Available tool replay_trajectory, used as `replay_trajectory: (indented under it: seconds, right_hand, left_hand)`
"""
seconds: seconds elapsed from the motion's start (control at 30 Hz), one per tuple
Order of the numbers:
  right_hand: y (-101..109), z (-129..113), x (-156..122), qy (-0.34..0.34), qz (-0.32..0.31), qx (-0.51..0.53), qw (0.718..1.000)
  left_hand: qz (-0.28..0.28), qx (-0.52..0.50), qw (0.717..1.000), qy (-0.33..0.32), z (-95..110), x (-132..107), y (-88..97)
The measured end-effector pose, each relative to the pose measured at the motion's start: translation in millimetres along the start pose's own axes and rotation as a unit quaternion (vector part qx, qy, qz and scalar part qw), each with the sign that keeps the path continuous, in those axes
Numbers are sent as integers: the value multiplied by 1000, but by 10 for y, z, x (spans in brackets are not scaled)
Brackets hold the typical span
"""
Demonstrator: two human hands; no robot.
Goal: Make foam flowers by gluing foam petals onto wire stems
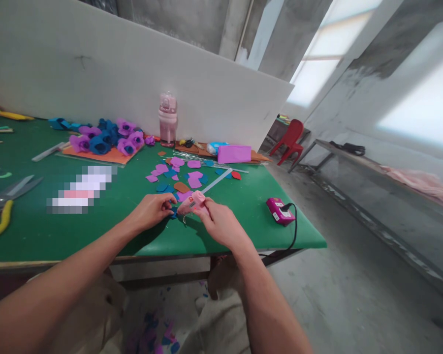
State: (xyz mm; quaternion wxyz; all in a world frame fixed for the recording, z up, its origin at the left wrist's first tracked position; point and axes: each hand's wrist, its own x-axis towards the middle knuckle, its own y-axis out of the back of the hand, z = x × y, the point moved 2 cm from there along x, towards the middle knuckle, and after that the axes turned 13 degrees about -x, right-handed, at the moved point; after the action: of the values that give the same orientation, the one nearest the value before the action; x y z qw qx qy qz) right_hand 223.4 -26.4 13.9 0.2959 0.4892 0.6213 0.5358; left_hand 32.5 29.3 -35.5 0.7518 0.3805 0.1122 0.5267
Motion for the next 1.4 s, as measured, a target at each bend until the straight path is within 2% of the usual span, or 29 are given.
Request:
replay_trajectory:
  seconds: [0.4, 0.83, 1.0, 1.1, 1.23, 1.3, 1.4]
  right_hand:
    - [-1, 43, -3, -9, 6, -2, 1000]
    - [-14, 61, -12, -14, 11, 6, 1000]
    - [-13, 98, -12, -46, 9, 80, 996]
    - [-15, 187, -14, -104, -22, 210, 972]
    - [-19, 360, -21, -161, -48, 389, 906]
    - [-25, 469, -27, -174, -40, 426, 887]
    - [-69, 663, -31, -192, -13, 428, 883]
  left_hand:
    - [3, 7, 1000, -9, -22, 1, -7]
    - [-7, 4, 1000, 11, 27, -3, 7]
    - [-4, 7, 1000, 8, 24, -5, 9]
    - [-5, 4, 1000, 13, 28, -10, 20]
    - [-9, -4, 1000, 26, 41, -17, 50]
    - [-10, -8, 999, 33, 53, -20, 68]
    - [-8, -25, 999, 36, 71, -23, 96]
